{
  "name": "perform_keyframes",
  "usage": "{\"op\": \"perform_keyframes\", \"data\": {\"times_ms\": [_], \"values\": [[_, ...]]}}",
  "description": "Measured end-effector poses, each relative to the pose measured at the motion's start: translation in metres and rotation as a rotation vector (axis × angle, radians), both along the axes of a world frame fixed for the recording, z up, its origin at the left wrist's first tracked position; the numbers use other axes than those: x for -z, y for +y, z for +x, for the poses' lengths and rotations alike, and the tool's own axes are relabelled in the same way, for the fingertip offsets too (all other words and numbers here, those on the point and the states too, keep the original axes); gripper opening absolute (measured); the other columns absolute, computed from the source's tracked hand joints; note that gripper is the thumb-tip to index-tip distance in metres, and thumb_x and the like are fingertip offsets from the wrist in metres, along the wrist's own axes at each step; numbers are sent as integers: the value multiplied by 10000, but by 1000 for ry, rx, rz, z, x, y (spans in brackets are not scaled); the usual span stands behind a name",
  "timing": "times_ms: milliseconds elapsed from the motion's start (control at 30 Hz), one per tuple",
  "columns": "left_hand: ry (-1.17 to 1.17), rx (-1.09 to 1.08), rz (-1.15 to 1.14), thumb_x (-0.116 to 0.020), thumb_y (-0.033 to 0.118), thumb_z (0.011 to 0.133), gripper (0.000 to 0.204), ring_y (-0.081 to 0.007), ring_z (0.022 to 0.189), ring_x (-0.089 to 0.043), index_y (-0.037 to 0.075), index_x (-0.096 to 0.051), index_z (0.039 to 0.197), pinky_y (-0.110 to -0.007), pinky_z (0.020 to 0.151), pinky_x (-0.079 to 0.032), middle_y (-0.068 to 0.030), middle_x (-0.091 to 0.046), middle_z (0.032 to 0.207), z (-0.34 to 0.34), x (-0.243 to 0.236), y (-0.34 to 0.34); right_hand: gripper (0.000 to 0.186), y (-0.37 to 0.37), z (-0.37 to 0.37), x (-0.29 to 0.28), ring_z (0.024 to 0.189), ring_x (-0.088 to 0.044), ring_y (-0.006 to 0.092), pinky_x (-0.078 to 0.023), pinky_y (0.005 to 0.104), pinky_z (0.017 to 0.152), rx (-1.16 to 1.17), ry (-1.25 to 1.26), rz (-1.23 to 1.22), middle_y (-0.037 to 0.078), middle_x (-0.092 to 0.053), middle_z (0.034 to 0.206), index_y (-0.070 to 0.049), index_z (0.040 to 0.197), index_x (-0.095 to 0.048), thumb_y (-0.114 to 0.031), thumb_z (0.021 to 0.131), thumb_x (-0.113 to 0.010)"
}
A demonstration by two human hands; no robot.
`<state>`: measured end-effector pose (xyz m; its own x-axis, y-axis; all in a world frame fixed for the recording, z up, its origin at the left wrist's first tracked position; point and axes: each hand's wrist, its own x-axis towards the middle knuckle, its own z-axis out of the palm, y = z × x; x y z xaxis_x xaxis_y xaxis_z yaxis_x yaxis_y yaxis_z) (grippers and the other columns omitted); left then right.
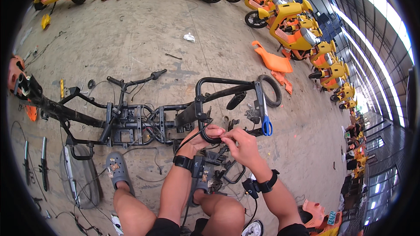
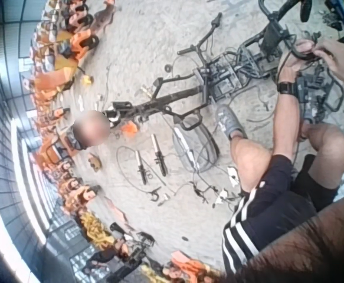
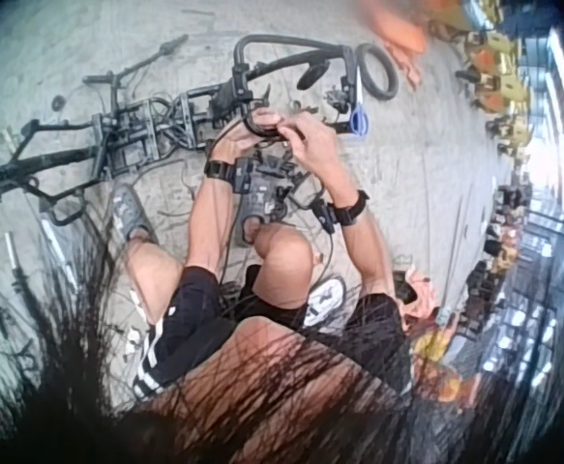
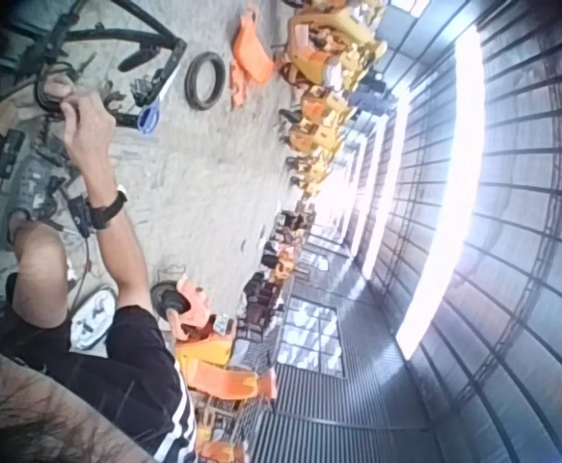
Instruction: The person organizes and secures electrical wires on a scooter frame using a blue pair of scissors to trim zip ties.
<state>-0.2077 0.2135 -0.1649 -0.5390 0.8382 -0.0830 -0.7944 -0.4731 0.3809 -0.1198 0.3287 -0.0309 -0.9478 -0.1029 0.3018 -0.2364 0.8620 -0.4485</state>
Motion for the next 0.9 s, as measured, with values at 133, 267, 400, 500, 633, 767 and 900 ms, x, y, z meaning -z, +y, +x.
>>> {"op": "perform_keyframes", "data": {"times_ms": [133,267,400,500,633,767,900], "values": [[-10,-40,0,-765,73,742,223,-175,783,-661,-25,-671,918,-275,742,-531,-94,-681,847,2,2,1,53,0,1,-3,607,-604,204,-467,286,504,-22,17,68,78,-632,769,-31,821,-667,-54,783,-696],[47,-63,19,-763,74,748,227,-173,776,-660,-30,-667,925,-274,729,-536,-96,-679,856,1,2,1,60,-1,2,0,582,-594,222,-465,300,512,5,8,60,73,-618,745,-47,815,-668,-83,778,-700],[123,-128,-33,-762,72,752,249,-175,777,-660,-42,-660,949,-263,708,-538,-106,-677,854,3,3,-2,63,2,1,2,563,-585,213,-458,300,513,54,-10,-12,67,-609,721,-49,804,-672,-97,776,-703],[201,-170,-134,-756,64,760,253,-177,781,-662,-52,-654,962,-261,703,-538,-117,-678,858,5,-1,-6,86,5,0,0,558,-580,206,-448,297,513,87,-88,-40,80,-607,706,-30,789,-673,-114,786,-694],[239,-224,-173,-754,65,765,262,-176,777,-662,-63,-650,969,-262,693,-538,-125,-677,859,8,-3,-6,154,19,-4,11,554,-568,174,-433,290,516,169,-135,-228,98,-612,689,2,798,-682,-152,811,-676],[241,-247,-197,-764,60,752,275,-173,761,-662,-69,-654,969,-262,682,-539,-123,-677,857,8,-3,-7,212,21,-11,5,599,-565,113,-439,261,548,246,-330,-296,81,-645,711,15,854,-707,-193,812,-688],[232,-249,-203,-772,50,738,278,-169,751,-662,-75,-659,960,-260,672,-540,-124,-677,851,7,-4,-7,246,17,-20,-1,621,-579,88,-460,242,568,308,-510,-338,74,-659,700,24,857,-714,-207,774,-718]]}}
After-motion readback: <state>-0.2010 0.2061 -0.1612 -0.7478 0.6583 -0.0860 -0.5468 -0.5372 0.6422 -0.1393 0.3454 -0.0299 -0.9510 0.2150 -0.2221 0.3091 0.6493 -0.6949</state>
